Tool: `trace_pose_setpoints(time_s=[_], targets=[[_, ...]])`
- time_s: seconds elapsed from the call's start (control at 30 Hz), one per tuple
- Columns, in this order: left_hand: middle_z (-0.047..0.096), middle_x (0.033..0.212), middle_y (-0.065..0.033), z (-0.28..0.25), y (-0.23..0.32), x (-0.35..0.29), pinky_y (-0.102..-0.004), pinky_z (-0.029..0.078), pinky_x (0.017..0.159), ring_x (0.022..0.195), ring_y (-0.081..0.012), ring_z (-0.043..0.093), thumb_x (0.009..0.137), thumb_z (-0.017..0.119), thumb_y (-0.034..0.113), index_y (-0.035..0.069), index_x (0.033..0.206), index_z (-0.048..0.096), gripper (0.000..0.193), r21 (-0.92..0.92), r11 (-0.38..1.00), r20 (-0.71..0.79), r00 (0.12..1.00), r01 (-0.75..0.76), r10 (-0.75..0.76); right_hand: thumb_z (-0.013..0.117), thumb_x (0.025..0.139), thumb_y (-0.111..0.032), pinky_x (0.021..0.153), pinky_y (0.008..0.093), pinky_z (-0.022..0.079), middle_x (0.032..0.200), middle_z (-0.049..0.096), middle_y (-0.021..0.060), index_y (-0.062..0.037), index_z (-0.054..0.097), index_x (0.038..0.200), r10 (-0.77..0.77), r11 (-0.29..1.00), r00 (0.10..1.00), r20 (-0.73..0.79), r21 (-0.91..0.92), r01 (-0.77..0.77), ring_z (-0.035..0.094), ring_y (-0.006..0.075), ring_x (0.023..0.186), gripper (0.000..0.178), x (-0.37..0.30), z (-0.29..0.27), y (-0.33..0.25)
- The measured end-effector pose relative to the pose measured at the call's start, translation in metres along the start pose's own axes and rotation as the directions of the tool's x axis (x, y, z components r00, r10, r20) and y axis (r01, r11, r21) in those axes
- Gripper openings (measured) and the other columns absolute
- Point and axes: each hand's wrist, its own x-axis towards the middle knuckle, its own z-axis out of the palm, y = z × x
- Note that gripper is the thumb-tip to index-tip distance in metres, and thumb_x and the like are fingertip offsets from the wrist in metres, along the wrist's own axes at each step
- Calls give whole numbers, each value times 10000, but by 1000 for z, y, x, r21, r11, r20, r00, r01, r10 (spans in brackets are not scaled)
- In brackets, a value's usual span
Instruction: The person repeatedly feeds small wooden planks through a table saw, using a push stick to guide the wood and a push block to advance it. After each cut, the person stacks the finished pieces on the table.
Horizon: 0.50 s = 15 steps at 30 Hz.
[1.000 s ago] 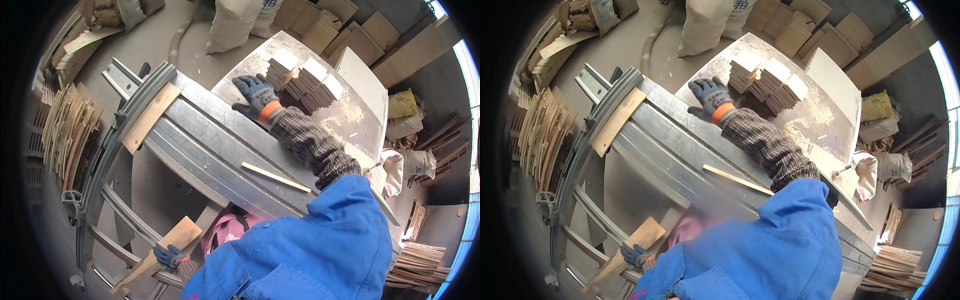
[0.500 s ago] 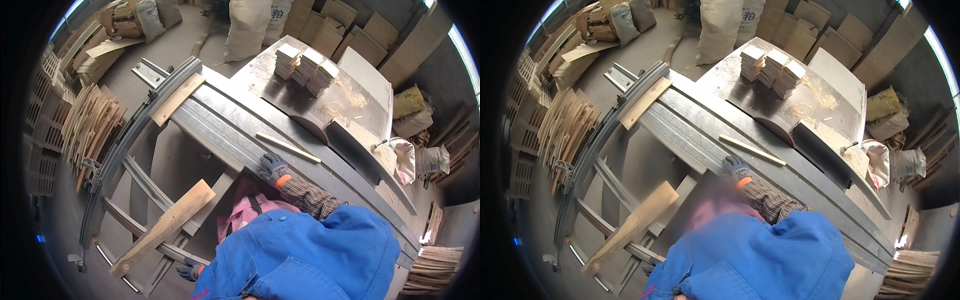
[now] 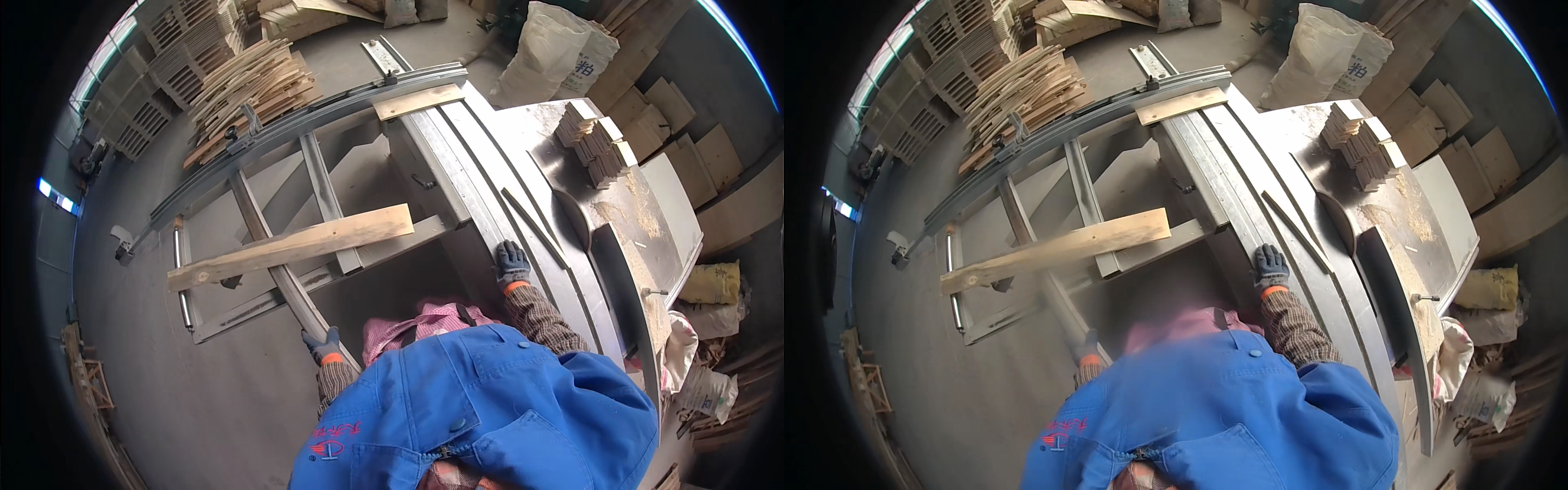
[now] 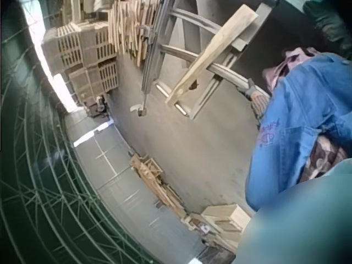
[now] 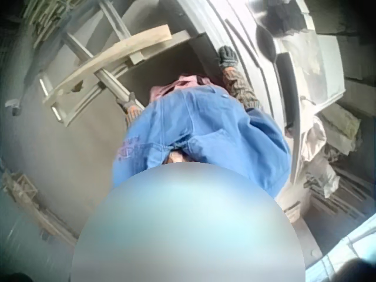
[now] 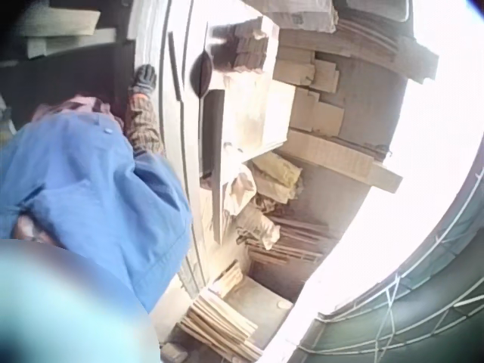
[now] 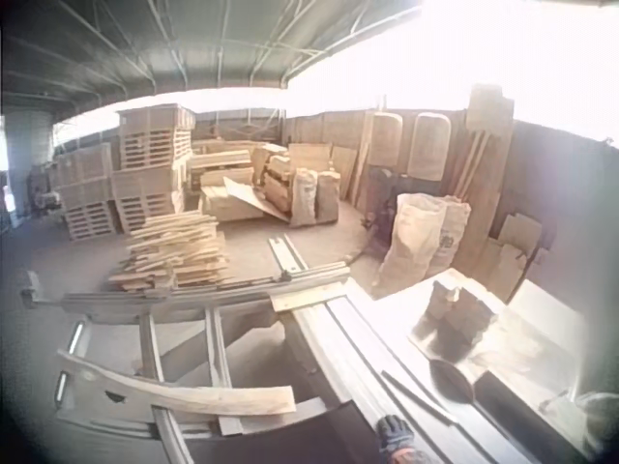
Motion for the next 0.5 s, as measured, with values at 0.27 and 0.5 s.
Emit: trace_pose_setpoints(time_s=[0.27, 0.5], targets=[[413, 1495, -297, -18, -10, -22, -461, 373, 1133, 1363, -431, 443, 698, 861, 437, 78, 1543, 253, 1101, -166, 985, 11, 999, 35, -34, 762, 745, -397, 1158, 507, 312, 1521, 432, 150, -99, 442, 1461, -64, 998, 996, -57, -1, 64, 392, 365, 1411, 838, -34, 11, 19], [398, 1502, -296, -7, -19, -20, -463, 372, 1132, 1374, -432, 423, 715, 851, 435, 68, 1547, 220, 1106, -114, 993, 93, 995, -11, 22, 751, 765, -327, 1138, 512, 354, 1484, 468, 173, -83, 466, 1442, -134, 989, 975, -178, 31, 142, 430, 395, 1376, 775, -68, -2, 27]])
